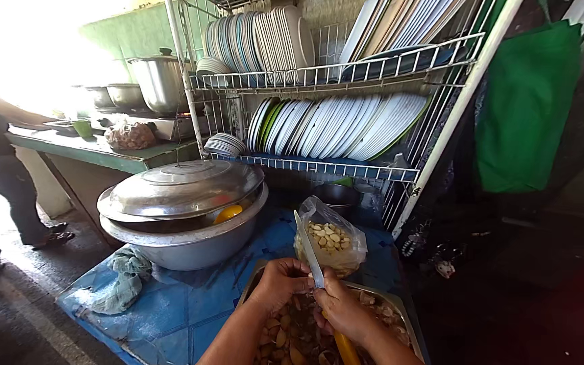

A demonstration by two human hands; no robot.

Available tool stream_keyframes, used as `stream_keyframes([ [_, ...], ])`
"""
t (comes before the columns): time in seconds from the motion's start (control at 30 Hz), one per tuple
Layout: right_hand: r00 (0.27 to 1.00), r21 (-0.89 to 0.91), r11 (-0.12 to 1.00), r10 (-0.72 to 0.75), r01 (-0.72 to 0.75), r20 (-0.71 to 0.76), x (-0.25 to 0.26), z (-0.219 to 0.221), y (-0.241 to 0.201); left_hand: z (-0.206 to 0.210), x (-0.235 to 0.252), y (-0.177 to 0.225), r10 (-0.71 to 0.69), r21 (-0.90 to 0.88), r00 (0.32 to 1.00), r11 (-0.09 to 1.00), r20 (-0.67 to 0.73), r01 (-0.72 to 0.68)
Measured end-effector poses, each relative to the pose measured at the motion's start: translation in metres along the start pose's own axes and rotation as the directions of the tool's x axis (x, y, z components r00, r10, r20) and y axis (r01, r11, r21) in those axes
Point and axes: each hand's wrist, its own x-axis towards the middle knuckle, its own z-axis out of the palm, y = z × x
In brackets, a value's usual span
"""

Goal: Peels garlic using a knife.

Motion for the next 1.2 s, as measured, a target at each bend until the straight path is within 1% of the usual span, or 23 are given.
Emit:
stream_keyframes([
  [0.07,0.999,-0.128,0.991,0.028,-0.031,-0.026,-0.001,0.003,-0.005,0.003,0.0,-0.001,-0.009,0.075,1.0,0.997,-0.029,0.011],
  [0.2,0.996,-0.232,0.969,0.064,-0.078,-0.07,-0.001,0.007,-0.01,0.005,0.0,-0.001,-0.03,0.109,0.997,0.993,-0.073,0.038],
  [0.33,0.993,-0.263,0.961,0.059,-0.085,-0.104,-0.001,0.01,-0.01,0.007,-0.001,0.001,-0.041,0.106,0.995,0.993,-0.094,0.051],
  [0.5,0.993,-0.286,0.956,0.043,-0.073,-0.11,0.0,0.011,-0.01,0.007,-0.003,0.004,-0.047,0.121,0.994,0.991,-0.096,0.059],
  [0.63,0.993,-0.274,0.959,0.036,-0.067,-0.115,0.001,0.011,-0.008,0.007,-0.004,0.006,-0.05,0.117,0.995,0.991,-0.084,0.06],
  [0.7,0.992,-0.256,0.964,0.035,-0.064,-0.118,0.003,0.011,-0.005,0.005,-0.003,0.006,-0.056,0.085,0.997,0.994,-0.057,0.061],
  [0.83,0.99,-0.172,0.983,0.037,-0.06,-0.134,0.004,0.008,-0.003,-0.001,-0.001,0.003,-0.051,0.016,0.999,0.999,0.009,0.051],
  [0.97,0.992,-0.098,0.994,0.028,-0.04,-0.122,0.002,0.006,-0.002,-0.004,0.001,0.0,-0.055,-0.006,0.997,0.998,0.045,0.055],
  [1.1,0.996,-0.071,0.997,0.015,-0.021,-0.085,0.002,0.004,-0.001,-0.004,0.003,0.0,-0.052,-0.016,0.998,0.999,0.03,0.052],
  [1.2,0.992,-0.089,0.995,-0.044,0.033,-0.12,0.002,0.003,0.001,-0.004,0.003,-0.001,-0.048,-0.013,0.999,0.999,-0.02,0.048],
])
